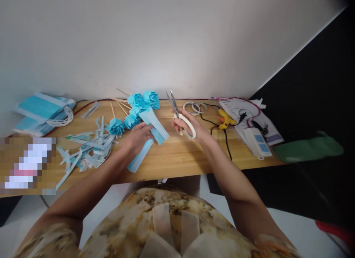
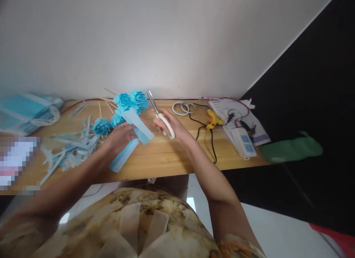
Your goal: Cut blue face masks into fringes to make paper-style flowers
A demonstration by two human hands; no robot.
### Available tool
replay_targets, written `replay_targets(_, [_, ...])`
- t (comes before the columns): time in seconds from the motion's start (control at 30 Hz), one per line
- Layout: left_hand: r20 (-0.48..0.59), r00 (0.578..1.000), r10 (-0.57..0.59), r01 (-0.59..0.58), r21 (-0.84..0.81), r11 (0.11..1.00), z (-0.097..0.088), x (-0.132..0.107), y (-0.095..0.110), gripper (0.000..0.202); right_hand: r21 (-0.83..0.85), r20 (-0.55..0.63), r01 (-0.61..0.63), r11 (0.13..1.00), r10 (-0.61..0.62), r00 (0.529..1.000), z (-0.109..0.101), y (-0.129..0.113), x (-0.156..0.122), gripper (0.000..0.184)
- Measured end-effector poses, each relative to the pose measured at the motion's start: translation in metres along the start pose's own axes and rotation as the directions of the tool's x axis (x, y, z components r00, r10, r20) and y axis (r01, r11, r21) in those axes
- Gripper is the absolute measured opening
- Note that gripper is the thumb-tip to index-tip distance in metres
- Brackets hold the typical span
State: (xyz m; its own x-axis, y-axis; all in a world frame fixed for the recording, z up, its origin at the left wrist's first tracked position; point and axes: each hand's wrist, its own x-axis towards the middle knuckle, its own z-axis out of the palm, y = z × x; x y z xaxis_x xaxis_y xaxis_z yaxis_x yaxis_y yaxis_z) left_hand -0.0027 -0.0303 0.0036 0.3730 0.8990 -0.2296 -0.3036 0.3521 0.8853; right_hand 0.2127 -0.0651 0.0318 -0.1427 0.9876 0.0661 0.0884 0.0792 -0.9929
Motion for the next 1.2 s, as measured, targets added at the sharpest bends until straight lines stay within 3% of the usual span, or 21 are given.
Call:
replay_targets(0.07, [-0.027, 1.000, 0.008, -0.009, -0.036, 0.999, -0.001, 0.002, 0.004, 0.024, -0.257, -0.121, -0.007, 0.966, -0.025, 0.992, -0.014, 0.009, -0.001, 0.045])
replay_targets(0.17, [-0.024, 0.999, 0.033, -0.034, -0.021, 0.999, 0.001, 0.000, 0.011, 0.018, -0.688, -0.208, -0.119, 0.716, -0.037, 0.977, -0.033, 0.025, -0.003, 0.036])
replay_targets(0.23, [0.007, 0.999, 0.039, -0.039, 0.006, 0.999, 0.004, -0.003, 0.014, 0.017, -0.801, -0.214, -0.168, 0.575, -0.012, 0.977, -0.042, 0.034, -0.005, 0.029])
replay_targets(0.27, [0.022, 0.999, 0.040, -0.040, 0.016, 0.999, 0.006, -0.004, 0.015, 0.017, -0.816, -0.209, -0.169, 0.552, -0.010, 0.978, -0.045, 0.037, -0.005, 0.025])
replay_targets(0.33, [0.051, 0.998, 0.038, -0.040, 0.029, 0.999, 0.009, -0.006, 0.017, 0.020, -0.800, -0.207, -0.148, 0.581, -0.036, 0.978, -0.051, 0.038, -0.005, 0.017])
replay_targets(0.47, [0.100, 0.994, 0.031, -0.035, 0.033, 0.999, 0.015, -0.007, 0.019, 0.023, -0.624, -0.174, -0.050, 0.780, -0.076, 0.982, -0.049, 0.022, -0.002, 0.013])
replay_targets(0.6, [0.131, 0.990, 0.050, -0.060, 0.075, 0.995, 0.017, -0.005, 0.017, 0.026, -0.179, -0.040, -0.091, 0.980, 0.085, 0.996, -0.017, 0.009, 0.001, 0.052])
replay_targets(0.7, [0.137, 0.986, 0.096, -0.113, 0.121, 0.986, 0.016, -0.003, 0.015, 0.027, 0.060, 0.032, -0.124, 0.990, 0.123, 0.992, 0.012, 0.012, 0.005, 0.059])
replay_targets(0.8, [0.111, 0.978, 0.175, -0.197, 0.244, 0.949, 0.013, 0.000, 0.015, 0.029, 0.197, -0.053, -0.100, 0.975, 0.112, 0.992, 0.031, 0.020, 0.011, 0.049])
replay_targets(0.9, [0.028, 0.955, 0.297, -0.284, 0.390, 0.876, 0.008, 0.004, 0.017, 0.031, 0.183, -0.239, -0.003, 0.983, 0.047, 0.970, 0.035, 0.024, 0.018, 0.039])
replay_targets(1.0, [-0.045, 0.927, 0.373, -0.315, 0.448, 0.837, 0.001, 0.008, 0.022, 0.038, -0.017, -0.417, 0.098, 0.995, -0.096, 0.904, 0.032, 0.024, 0.019, 0.042])
replay_targets(1.1, [-0.069, 0.920, 0.385, -0.315, 0.453, 0.834, -0.003, 0.010, 0.025, 0.043, -0.160, -0.475, 0.134, 0.978, -0.196, 0.858, 0.030, 0.021, 0.017, 0.046])
replay_targets(1.2, [-0.067, 0.927, 0.370, -0.308, 0.427, 0.850, -0.005, 0.012, 0.025, 0.045, -0.215, -0.486, 0.125, 0.968, -0.218, 0.846, 0.030, 0.019, 0.015, 0.047])
